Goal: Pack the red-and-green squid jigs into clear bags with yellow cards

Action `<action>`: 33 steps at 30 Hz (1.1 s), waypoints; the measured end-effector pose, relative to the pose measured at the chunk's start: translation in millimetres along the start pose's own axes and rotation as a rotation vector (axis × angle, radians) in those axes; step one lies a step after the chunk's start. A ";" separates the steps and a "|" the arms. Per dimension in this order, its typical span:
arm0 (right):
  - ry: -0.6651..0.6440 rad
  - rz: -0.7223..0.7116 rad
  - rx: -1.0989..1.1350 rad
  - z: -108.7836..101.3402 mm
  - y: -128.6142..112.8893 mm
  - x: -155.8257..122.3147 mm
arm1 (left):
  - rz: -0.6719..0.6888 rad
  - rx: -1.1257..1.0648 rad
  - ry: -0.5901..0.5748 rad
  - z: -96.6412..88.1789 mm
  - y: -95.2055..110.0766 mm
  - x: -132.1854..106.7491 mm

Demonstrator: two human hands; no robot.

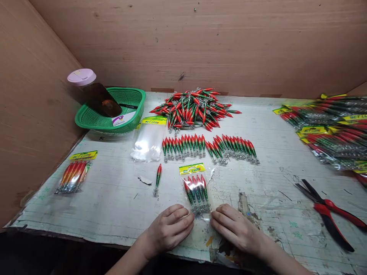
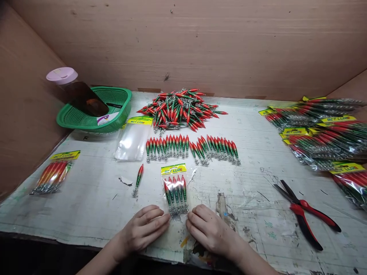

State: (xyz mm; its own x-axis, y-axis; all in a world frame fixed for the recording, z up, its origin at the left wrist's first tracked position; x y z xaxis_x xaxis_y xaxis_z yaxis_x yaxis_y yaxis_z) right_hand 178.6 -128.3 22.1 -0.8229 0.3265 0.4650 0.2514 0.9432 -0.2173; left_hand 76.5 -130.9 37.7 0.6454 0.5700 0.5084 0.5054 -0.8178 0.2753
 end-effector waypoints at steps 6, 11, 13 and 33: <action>0.015 -0.002 -0.019 -1.6 -0.6 0.8 | 0.017 -0.028 -0.017 3.5 1.9 0.6; 0.093 0.145 0.084 -1.5 14.2 -5.2 | -0.251 -0.182 0.102 1.4 -20.9 -2.9; 0.144 0.241 0.121 -1.8 22.3 -7.7 | -0.387 -0.233 0.112 4.4 -29.9 -5.4; 0.438 0.921 0.182 18.3 51.5 -37.2 | -0.983 -0.173 0.182 22.0 -57.6 -30.1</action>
State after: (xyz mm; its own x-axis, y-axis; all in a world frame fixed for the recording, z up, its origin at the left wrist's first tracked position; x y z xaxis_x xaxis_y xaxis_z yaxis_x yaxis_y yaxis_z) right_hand 212.8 -93.1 -22.1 -0.0846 0.9448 0.3166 0.5788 0.3052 -0.7562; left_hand 40.6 -99.2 -11.4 -0.1157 0.9877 0.1056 0.6664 -0.0016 0.7456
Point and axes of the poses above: each hand's wrist, its own x-axis towards the middle knuckle, its own z-axis out of the palm, y = z × x, the point moved 10 cm from there along x, towards the middle knuckle, and after that the axes turned 10 degrees about -z, right-handed, at the moved point
